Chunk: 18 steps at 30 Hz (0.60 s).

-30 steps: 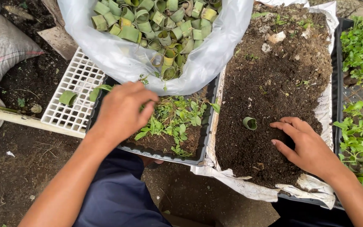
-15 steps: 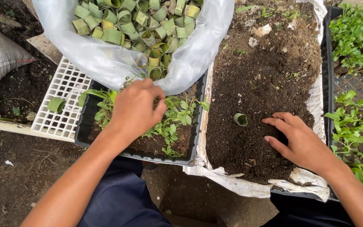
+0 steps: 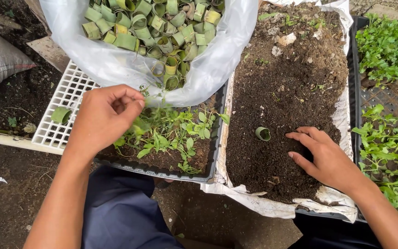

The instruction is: The person is wrapping the root balls of small seedlings using strips of leaves, likely for protection or transplanting.

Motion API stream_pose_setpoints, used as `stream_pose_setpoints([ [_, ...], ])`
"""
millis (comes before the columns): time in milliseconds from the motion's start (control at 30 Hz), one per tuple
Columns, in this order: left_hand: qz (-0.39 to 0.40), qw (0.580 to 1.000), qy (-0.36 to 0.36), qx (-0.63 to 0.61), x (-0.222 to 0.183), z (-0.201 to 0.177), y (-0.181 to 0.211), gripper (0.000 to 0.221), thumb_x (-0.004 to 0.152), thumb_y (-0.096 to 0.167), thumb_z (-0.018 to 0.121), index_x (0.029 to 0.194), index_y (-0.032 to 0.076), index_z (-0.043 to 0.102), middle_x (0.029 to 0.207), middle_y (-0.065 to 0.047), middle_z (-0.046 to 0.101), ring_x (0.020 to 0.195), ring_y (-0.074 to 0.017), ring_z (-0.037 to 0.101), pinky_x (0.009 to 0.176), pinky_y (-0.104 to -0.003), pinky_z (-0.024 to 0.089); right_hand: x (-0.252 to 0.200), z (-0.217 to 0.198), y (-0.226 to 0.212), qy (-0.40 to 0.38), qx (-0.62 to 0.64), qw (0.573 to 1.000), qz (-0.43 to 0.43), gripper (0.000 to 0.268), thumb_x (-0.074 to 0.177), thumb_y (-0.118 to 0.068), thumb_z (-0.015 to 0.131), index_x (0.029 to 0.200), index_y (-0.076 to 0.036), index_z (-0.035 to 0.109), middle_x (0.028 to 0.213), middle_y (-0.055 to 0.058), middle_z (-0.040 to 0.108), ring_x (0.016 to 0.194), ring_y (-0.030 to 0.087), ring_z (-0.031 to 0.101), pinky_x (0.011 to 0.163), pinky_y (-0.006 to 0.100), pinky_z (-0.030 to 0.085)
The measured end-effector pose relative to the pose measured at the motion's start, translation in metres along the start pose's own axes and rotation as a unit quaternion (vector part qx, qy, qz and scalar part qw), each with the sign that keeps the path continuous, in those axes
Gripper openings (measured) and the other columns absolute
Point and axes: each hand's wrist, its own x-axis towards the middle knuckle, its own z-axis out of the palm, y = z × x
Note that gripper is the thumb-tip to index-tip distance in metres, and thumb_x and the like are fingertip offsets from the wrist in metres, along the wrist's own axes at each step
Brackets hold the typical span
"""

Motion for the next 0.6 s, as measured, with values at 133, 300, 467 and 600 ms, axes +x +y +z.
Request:
stream_pose_setpoints([
  [133,0.061,0.963,0.004,0.261,0.000,0.018,-0.012,0.034,0.092,0.032,0.072,0.119,0.012,0.076,0.098,-0.013,0.067,0.100,-0.0355,0.058,0.091,-0.051,0.045,0.002,0.001,0.000,0.002,-0.005,1.000,-0.005,0.051,0.094,-0.038,0.060,0.141,-0.017,0.056,0.142,0.015,0.053,0.130,0.035,0.053,0.110,0.050,0.041],
  [300,0.275,0.918,-0.086,0.273,0.029,0.092,0.002,0.029,0.089,-0.002,0.054,0.100,0.012,0.075,0.068,-0.002,0.063,0.061,-0.0282,0.065,0.045,-0.052,0.057,0.002,0.003,0.001,0.013,-0.003,1.000,-0.018,0.050,0.094,-0.035,0.062,0.140,-0.017,0.057,0.139,0.015,0.055,0.129,0.035,0.055,0.111,0.047,0.040],
  [467,0.283,0.849,-0.114,0.432,0.076,0.165,-0.006,0.018,0.091,0.002,0.062,0.087,0.015,0.073,0.074,-0.001,0.070,0.065,-0.0277,0.072,0.054,-0.044,0.057,-0.002,-0.001,-0.003,0.008,0.002,1.000,-0.009,0.051,0.096,-0.036,0.059,0.142,-0.017,0.055,0.140,0.015,0.053,0.129,0.035,0.054,0.109,0.049,0.040],
  [600,0.274,0.806,-0.145,0.504,0.076,0.160,0.003,0.028,0.097,0.000,0.065,0.074,0.015,0.073,0.065,0.005,0.068,0.060,-0.0137,0.068,0.055,-0.033,0.058,-0.003,-0.002,-0.003,0.002,0.013,1.000,0.000,0.051,0.095,-0.036,0.061,0.142,-0.017,0.057,0.140,0.013,0.054,0.132,0.032,0.053,0.112,0.049,0.041],
])
